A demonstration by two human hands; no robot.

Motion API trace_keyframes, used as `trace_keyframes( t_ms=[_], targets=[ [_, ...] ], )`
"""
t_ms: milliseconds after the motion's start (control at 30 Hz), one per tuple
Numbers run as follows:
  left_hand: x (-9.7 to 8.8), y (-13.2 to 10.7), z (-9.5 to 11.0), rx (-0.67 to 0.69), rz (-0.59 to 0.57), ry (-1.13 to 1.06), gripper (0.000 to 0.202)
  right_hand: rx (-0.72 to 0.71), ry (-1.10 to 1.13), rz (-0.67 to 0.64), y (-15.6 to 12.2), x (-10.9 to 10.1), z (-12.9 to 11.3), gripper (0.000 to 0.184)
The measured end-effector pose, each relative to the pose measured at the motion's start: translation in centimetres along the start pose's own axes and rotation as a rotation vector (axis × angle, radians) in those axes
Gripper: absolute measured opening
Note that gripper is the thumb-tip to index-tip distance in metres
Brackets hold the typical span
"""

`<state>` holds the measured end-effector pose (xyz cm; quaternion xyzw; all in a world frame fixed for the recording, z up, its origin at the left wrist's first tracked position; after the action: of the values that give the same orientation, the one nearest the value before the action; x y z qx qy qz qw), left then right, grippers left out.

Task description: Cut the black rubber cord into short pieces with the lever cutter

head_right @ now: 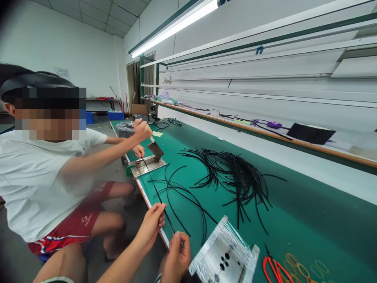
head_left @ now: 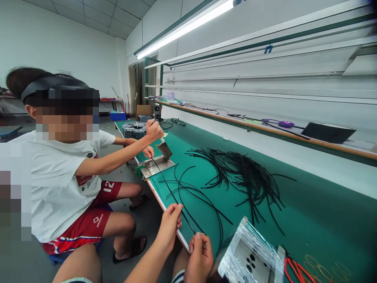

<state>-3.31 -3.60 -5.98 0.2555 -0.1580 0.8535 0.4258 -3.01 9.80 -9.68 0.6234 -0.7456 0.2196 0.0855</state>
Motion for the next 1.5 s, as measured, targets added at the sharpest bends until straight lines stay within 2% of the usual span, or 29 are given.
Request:
trace_keyframes(
  t_ms=[67, 167, 300, 433, 567, 733, 867, 967, 1167, 1300, 1500],
  targets=[
    [-0.3, 0.9, 0.1, 0.022, -0.003, -0.008, 0.049, 0.052, 0.125, -0.052, -0.6, 0.7, 0.3, 0.039],
    [-0.4, 0.8, -0.4, 0.029, -0.015, 0.005, 0.048, 0.215, 0.267, -0.137, -1.2, 2.5, 1.3, 0.035],
    [-0.1, -0.2, -2.3, -0.073, -0.037, 0.037, 0.046, 0.365, 0.37, -0.161, -1.1, 3.9, 1.8, 0.04],
    [0.8, -0.4, -3.5, -0.084, -0.041, 0.032, 0.047, 0.341, 0.472, -0.061, -0.2, 3.1, 0.7, 0.044],
    [1.9, -0.2, -4.2, -0.111, -0.061, 0.029, 0.046, 0.387, 0.482, 0.04, 0.4, 2.3, 0.2, 0.036],
    [2.2, 0.2, -4.8, -0.118, -0.076, 0.126, 0.041, 0.398, 0.508, 0.129, 0.5, 1.9, -0.1, 0.037],
    [1.8, 1.3, -4.9, -0.049, -0.061, 0.203, 0.037, 0.411, 0.528, 0.131, 0.6, 1.8, -0.2, 0.037],
    [1.8, 1.8, -4.9, -0.024, -0.099, 0.231, 0.035, 0.394, 0.528, 0.137, 0.8, 1.5, -0.4, 0.035],
    [2.0, 1.7, -5.1, -0.098, -0.191, 0.231, 0.037, 0.357, 0.56, 0.15, 0.9, 1.1, -0.6, 0.035],
    [1.8, 1.7, -5.7, -0.153, -0.195, 0.229, 0.039, 0.369, 0.582, 0.137, 0.8, 1.0, -0.4, 0.036],
    [1.9, 1.9, -5.9, -0.142, -0.19, 0.239, 0.04, 0.378, 0.566, 0.111, 0.7, 1.0, -0.7, 0.03]
  ],
)
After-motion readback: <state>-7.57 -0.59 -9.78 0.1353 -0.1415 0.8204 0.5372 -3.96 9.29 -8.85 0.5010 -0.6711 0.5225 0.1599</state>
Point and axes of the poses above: each hand's wrist, its own y-axis towards the middle knuckle, its own x-axis out of the palm, z = x × y, the point moved 7 cm from there along y, towards the middle knuckle, and after that the axes turned 12 degrees about x, right-handed, at the moved point
